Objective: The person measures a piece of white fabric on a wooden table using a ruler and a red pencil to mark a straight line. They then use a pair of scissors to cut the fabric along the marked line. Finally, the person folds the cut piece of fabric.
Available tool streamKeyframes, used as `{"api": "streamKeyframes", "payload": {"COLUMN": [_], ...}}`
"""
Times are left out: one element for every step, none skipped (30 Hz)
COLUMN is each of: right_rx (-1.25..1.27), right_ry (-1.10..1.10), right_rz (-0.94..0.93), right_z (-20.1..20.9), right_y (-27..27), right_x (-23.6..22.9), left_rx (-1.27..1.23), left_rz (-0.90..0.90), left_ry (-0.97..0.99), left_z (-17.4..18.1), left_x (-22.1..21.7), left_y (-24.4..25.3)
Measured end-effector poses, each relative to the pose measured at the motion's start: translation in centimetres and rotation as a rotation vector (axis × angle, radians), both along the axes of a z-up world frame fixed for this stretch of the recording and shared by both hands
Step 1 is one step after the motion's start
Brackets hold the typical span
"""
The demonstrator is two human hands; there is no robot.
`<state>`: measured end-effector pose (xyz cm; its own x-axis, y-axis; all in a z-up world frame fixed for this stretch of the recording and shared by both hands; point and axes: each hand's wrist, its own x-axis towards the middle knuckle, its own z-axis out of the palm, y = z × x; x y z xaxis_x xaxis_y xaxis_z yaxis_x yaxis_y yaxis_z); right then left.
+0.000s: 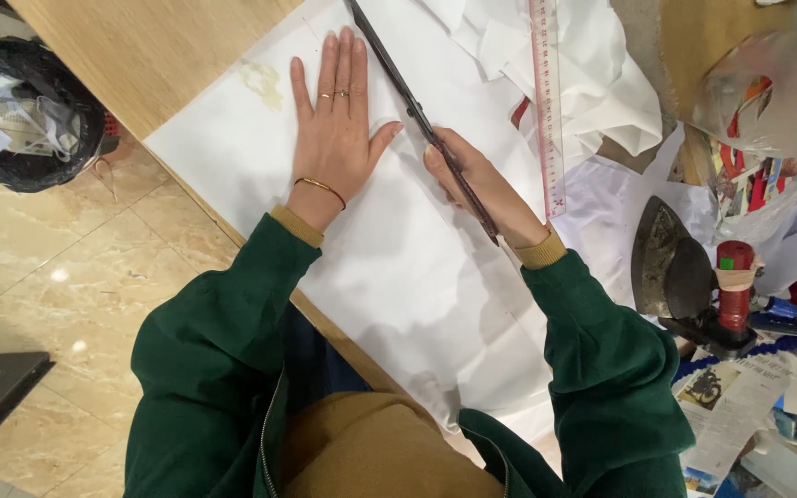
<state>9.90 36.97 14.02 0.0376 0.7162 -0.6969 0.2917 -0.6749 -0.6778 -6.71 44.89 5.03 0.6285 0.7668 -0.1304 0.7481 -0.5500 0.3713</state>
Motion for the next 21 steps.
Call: {"api": "streamKeyframes", "payload": {"right_rx": [-0.004,-0.005,-0.017,-0.026,-0.025,-0.019,-0.013,-0.014,0.019,0.053,0.053,0.056,0.059,0.060,0.042,0.026,0.029,0.072,0.115,0.122,0.159], "right_ry": [0.010,0.010,0.004,-0.002,-0.003,-0.012,-0.020,-0.020,0.004,0.027,0.027,0.031,0.036,0.036,0.023,0.010,0.010,-0.032,-0.074,-0.076,-0.207], "right_rz": [-0.005,-0.004,-0.004,-0.003,-0.002,-0.005,-0.009,-0.008,-0.016,-0.023,-0.024,-0.032,-0.041,-0.042,-0.037,-0.034,-0.036,-0.046,-0.056,-0.061,-0.085], "right_z": [0.4,0.4,0.5,0.5,0.3,0.1,-0.1,-0.7,-1.3,-1.9,-1.7,-1.6,-1.3,-1.1,-0.8,-0.4,-0.8,-1.1,-1.4,-1.1,-0.9], "right_y": [0.2,0.2,0.3,0.4,0.4,0.3,0.3,0.1,-0.1,-0.2,-0.2,-0.1,-0.1,0.0,0.0,0.1,-0.8,-1.5,-2.3,-4.0,-5.7], "right_x": [-0.2,-0.3,-0.3,-0.4,-0.3,-0.3,-0.3,-0.1,0.1,0.3,0.2,0.1,0.0,0.0,-0.1,-0.1,0.0,0.3,0.5,0.6,0.8], "left_rx": [0.000,-0.002,0.001,0.005,0.006,0.002,-0.002,-0.002,-0.005,-0.006,-0.006,-0.008,-0.010,-0.010,-0.010,-0.008,-0.005,0.013,0.031,0.037,0.025], "left_rz": [0.001,0.002,0.001,-0.001,0.000,-0.003,-0.006,-0.005,-0.005,-0.006,-0.006,-0.003,0.000,-0.002,-0.003,-0.006,-0.009,-0.007,-0.004,-0.009,-0.001], "left_ry": [0.001,0.001,0.005,0.009,0.009,0.008,0.008,0.008,0.005,0.002,0.002,-0.001,-0.003,-0.002,0.010,0.021,0.021,0.011,0.001,-0.001,-0.003], "left_z": [0.0,0.0,0.0,0.1,0.0,0.0,-0.1,-0.1,-0.1,-0.1,-0.2,-0.3,-0.4,-0.3,-0.2,0.0,-0.2,-0.4,-0.5,-0.4,-0.4], "left_x": [0.0,0.0,-0.1,-0.1,0.0,0.0,0.0,0.0,0.0,0.0,0.0,0.0,0.1,0.1,0.0,0.0,0.0,0.0,0.0,-0.1,0.0], "left_y": [0.0,-0.1,-0.1,0.0,0.0,0.0,0.0,0.0,0.0,0.0,0.0,0.0,0.0,0.0,0.0,0.0,-0.1,-0.1,-0.2,-0.1,-0.1]}}
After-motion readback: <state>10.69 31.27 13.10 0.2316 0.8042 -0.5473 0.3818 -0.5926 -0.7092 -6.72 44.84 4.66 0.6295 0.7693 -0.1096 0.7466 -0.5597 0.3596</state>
